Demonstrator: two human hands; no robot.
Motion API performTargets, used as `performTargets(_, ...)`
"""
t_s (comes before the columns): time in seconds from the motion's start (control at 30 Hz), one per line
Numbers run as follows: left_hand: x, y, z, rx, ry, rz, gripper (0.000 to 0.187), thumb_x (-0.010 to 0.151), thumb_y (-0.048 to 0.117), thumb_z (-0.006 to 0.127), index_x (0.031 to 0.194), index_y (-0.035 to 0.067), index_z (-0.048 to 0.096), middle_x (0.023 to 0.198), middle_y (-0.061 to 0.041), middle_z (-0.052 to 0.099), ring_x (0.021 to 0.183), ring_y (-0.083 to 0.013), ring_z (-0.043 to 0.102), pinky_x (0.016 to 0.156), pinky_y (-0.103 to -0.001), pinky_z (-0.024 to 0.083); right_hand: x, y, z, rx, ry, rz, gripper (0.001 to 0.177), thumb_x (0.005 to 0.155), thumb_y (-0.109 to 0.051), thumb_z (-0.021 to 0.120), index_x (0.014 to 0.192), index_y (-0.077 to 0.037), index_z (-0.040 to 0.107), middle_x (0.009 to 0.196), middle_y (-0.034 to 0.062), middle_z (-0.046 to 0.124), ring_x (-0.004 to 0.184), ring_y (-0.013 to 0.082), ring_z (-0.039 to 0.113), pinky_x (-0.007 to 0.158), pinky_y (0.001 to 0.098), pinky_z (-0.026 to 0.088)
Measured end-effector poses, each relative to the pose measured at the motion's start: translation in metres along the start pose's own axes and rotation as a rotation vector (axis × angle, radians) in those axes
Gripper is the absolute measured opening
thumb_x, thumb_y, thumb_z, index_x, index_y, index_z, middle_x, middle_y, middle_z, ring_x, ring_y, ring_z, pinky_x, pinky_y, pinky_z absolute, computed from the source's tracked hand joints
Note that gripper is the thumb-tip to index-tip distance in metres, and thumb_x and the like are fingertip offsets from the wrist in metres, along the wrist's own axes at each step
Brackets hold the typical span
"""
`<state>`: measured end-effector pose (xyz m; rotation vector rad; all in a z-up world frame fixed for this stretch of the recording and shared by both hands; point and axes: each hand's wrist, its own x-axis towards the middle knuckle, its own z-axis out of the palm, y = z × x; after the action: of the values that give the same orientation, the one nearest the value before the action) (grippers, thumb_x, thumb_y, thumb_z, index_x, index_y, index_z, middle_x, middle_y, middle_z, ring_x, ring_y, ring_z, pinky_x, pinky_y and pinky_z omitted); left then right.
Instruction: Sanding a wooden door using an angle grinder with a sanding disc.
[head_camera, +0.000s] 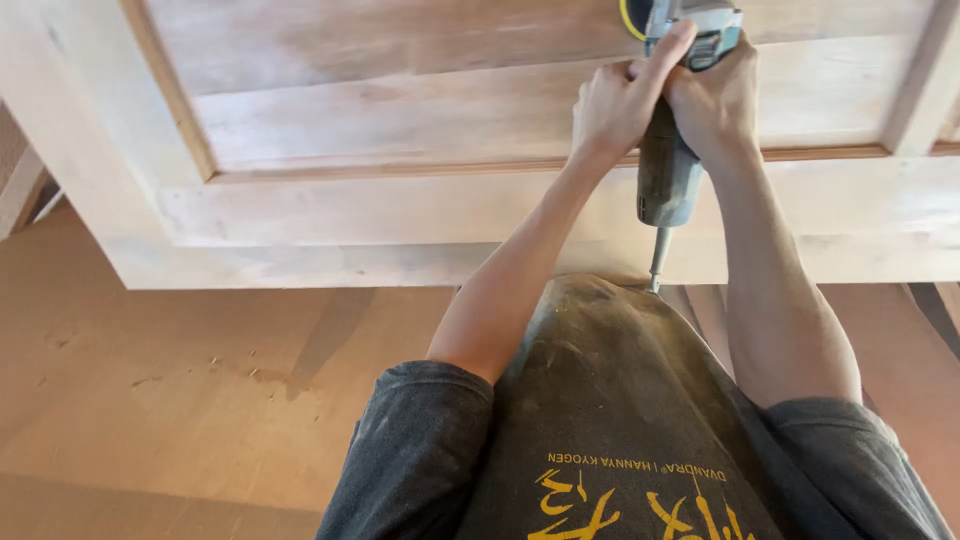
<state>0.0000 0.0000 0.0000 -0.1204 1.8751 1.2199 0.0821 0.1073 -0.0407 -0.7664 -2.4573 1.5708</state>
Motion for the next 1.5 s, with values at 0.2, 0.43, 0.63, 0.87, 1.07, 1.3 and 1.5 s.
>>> performTargets(0.2,0.003,-0.039,-0.132,-0.05,0.139,0.006,0.111,0.048,0.085,0.031,0.089,-0.006,0.08,0.081,-0.018,0.079,0.076,-0.0265,0.077,0.07,-0.036,0.061,0.013,-0.059,0.132,0.01,-0.069,-0.087,0.022,0.098,-0.014,0.081,0.099,0.005,0.07,0.087,0.0137,0.073,0.064,0.0153,0.065,0.05,0.0258,0.054)
performTargets(0.43,-0.005,-0.065,-0.269,-0.156,0.226,-0.016,0.118,0.048,0.085,0.031,0.106,-0.006,0.078,0.1,-0.025,0.078,0.088,-0.0321,0.079,0.073,-0.037,0.066,0.041,-0.115,0.259,-0.164,-0.132,0.001,0.034,0.092,-0.036,0.086,0.095,-0.003,0.078,0.085,0.0088,0.078,0.063,0.0147,0.073,0.051,0.0291,0.059)
performTargets(0.63,0.026,-0.114,-0.357,-0.118,0.444,-0.153,0.098,0.053,0.077,0.039,0.09,-0.006,0.075,0.084,-0.02,0.076,0.072,-0.0269,0.074,0.067,-0.037,0.062,0.058,-0.155,0.354,-0.121,-0.237,-0.254,0.02,0.09,-0.016,0.073,0.085,0.003,0.071,0.076,0.0153,0.074,0.053,0.0226,0.068,0.043,0.0357,0.058)
performTargets(0.87,0.02,-0.142,-0.401,-0.298,0.536,-0.04,0.079,0.07,0.069,0.036,0.086,-0.003,0.065,0.086,-0.02,0.07,0.074,-0.027,0.073,0.06,-0.042,0.069,0.058,-0.161,0.41,-0.052,-0.329,-0.286,0.019,0.088,-0.016,0.072,0.081,0.002,0.069,0.071,0.0101,0.069,0.052,0.0191,0.063,0.043,0.0333,0.053)
performTargets(1.07,-0.004,-0.13,-0.409,-0.474,0.536,-0.051,0.088,0.061,0.073,0.044,0.087,-0.008,0.065,0.082,-0.021,0.069,0.069,-0.0272,0.076,0.053,-0.04,0.07,0.049,-0.163,0.43,0.007,-0.358,-0.3,0.019,0.086,-0.015,0.071,0.077,0.001,0.068,0.066,0.0054,0.065,0.051,0.0159,0.058,0.042,0.0312,0.049)
performTargets(1.3,-0.017,-0.129,-0.375,-0.362,0.481,0.051,0.091,0.06,0.084,0.042,0.082,0.0,0.071,0.08,-0.013,0.068,0.078,-0.0229,0.068,0.069,-0.043,0.061,0.024,-0.219,0.37,-0.143,-0.326,0.049,0.041,0.081,-0.038,0.073,0.103,-0.004,0.065,0.087,0.0165,0.077,0.066,0.0325,0.077,0.055,0.0453,0.061)
performTargets(1.5,0.002,-0.127,-0.296,-0.261,0.421,-0.017,0.082,0.061,0.083,0.043,0.066,0.005,0.066,0.071,-0.008,0.063,0.069,-0.0181,0.061,0.064,-0.031,0.05,0.021,-0.145,0.314,-0.14,-0.223,0.086,0.055,0.079,-0.035,0.079,0.096,0.011,0.054,0.079,0.0173,0.068,0.057,0.0257,0.07,0.046,0.0354,0.057)
